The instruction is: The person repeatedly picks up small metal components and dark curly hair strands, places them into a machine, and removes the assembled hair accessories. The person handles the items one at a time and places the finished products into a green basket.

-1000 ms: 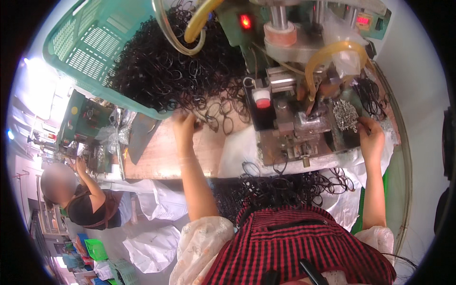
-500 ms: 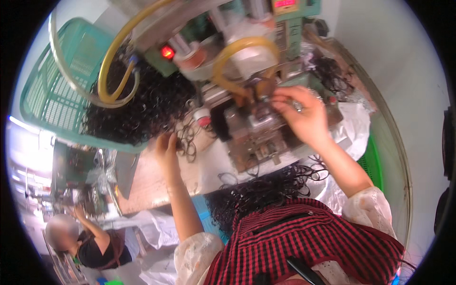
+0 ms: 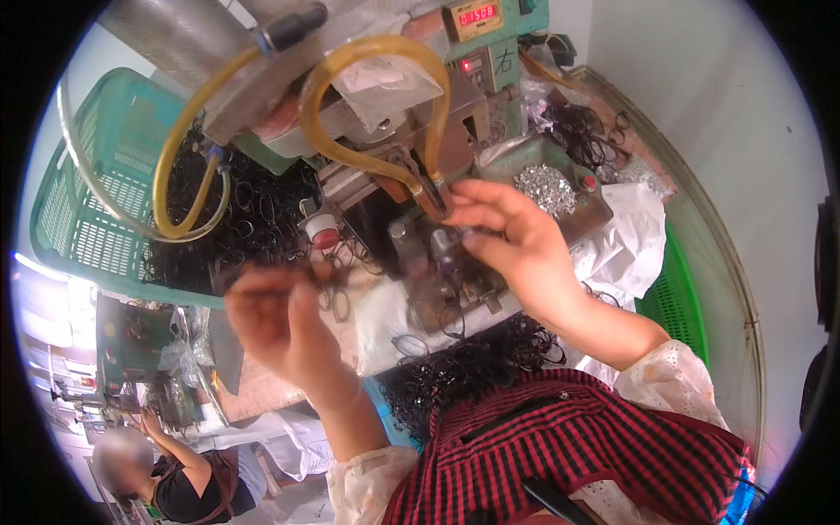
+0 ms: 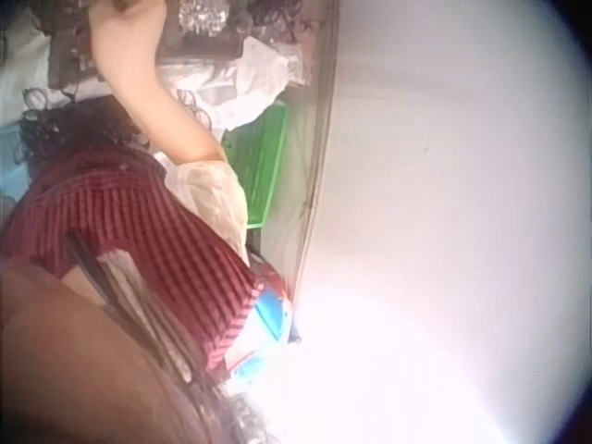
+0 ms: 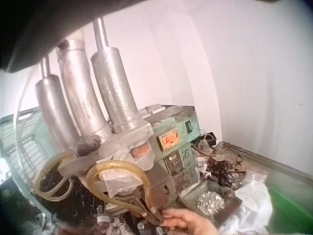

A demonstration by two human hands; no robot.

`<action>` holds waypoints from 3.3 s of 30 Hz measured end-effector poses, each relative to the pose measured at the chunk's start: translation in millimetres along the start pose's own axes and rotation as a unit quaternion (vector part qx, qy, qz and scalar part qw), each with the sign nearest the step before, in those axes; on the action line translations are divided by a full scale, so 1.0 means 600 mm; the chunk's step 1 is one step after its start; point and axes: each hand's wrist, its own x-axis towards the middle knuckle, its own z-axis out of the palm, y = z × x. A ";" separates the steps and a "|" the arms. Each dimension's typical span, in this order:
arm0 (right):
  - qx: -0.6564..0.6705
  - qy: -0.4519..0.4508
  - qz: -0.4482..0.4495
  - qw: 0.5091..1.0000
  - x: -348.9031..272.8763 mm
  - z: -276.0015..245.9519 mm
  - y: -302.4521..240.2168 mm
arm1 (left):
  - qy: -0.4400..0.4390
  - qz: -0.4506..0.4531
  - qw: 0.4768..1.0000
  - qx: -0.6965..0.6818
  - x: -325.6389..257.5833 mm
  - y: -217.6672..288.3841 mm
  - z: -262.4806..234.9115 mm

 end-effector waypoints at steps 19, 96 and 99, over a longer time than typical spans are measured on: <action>-0.590 0.159 -0.156 0.776 0.060 -0.230 0.109 | -0.140 -0.052 0.980 0.134 -0.025 0.018 0.141; -0.526 0.039 -0.109 0.842 -0.027 -0.146 0.007 | -0.118 -0.027 0.992 0.030 -0.046 0.049 0.038; -0.682 0.071 -0.054 0.726 -0.019 -0.189 0.081 | -0.099 -0.070 0.992 0.020 -0.053 0.029 0.050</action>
